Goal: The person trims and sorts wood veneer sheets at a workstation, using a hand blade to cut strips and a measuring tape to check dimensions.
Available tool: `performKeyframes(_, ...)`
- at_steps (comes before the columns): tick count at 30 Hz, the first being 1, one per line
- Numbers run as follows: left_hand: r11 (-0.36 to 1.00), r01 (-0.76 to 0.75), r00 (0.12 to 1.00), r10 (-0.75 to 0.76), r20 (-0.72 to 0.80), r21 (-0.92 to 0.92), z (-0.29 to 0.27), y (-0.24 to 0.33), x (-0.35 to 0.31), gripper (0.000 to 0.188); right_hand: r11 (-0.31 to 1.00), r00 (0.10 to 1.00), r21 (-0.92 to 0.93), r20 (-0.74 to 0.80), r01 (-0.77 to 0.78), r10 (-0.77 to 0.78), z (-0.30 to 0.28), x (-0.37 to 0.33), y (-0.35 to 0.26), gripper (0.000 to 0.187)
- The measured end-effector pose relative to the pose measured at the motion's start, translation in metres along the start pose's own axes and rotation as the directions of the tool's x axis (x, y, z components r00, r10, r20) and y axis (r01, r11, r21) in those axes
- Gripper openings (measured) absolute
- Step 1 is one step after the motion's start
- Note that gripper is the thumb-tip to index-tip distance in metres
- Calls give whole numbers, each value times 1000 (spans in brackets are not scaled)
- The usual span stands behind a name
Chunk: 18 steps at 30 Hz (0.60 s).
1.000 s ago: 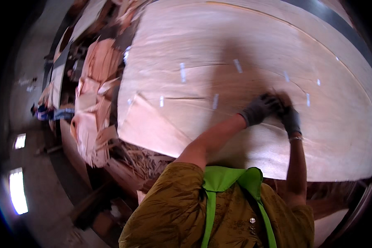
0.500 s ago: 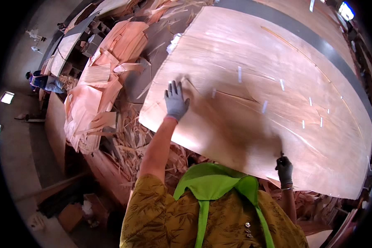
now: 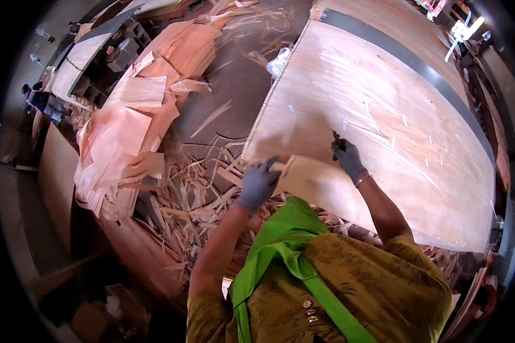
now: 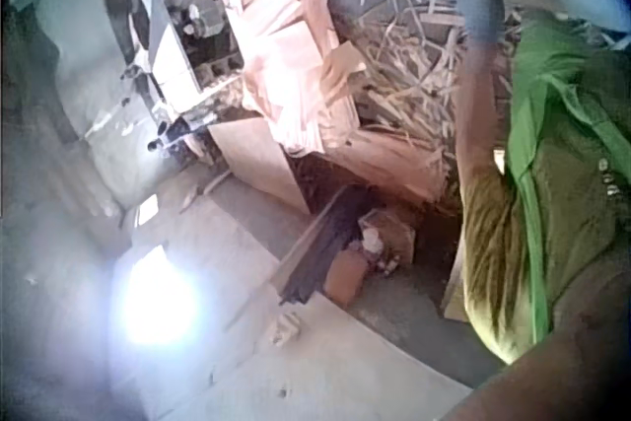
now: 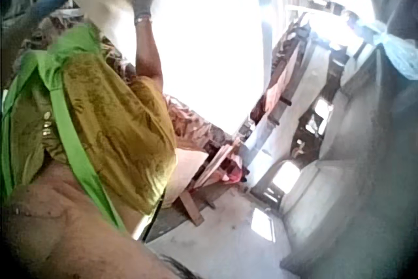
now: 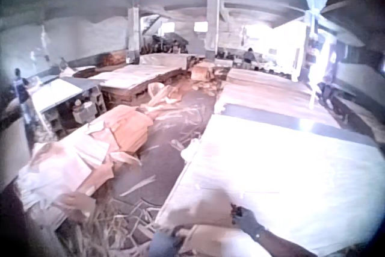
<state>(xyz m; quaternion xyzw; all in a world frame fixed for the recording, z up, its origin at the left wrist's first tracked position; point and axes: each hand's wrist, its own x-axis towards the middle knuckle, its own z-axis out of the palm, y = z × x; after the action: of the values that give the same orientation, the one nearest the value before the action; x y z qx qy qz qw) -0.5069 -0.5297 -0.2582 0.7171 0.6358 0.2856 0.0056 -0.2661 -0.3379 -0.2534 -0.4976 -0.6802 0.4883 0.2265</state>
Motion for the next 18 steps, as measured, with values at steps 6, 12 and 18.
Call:
performKeyframes(6,998,-26,947,9,320,50,-25,-54,-102,23,980,952,-80,234,-181,195,82,27,-12,25)
performKeyframes(12,970,108,938,-172,300,217,-105,-188,-120,42,930,914,114,259,-349,311,162,36,6,31)
performKeyframes(18,929,272,923,-326,207,252,-203,-340,-117,43,765,882,449,145,-462,448,222,63,-10,30)
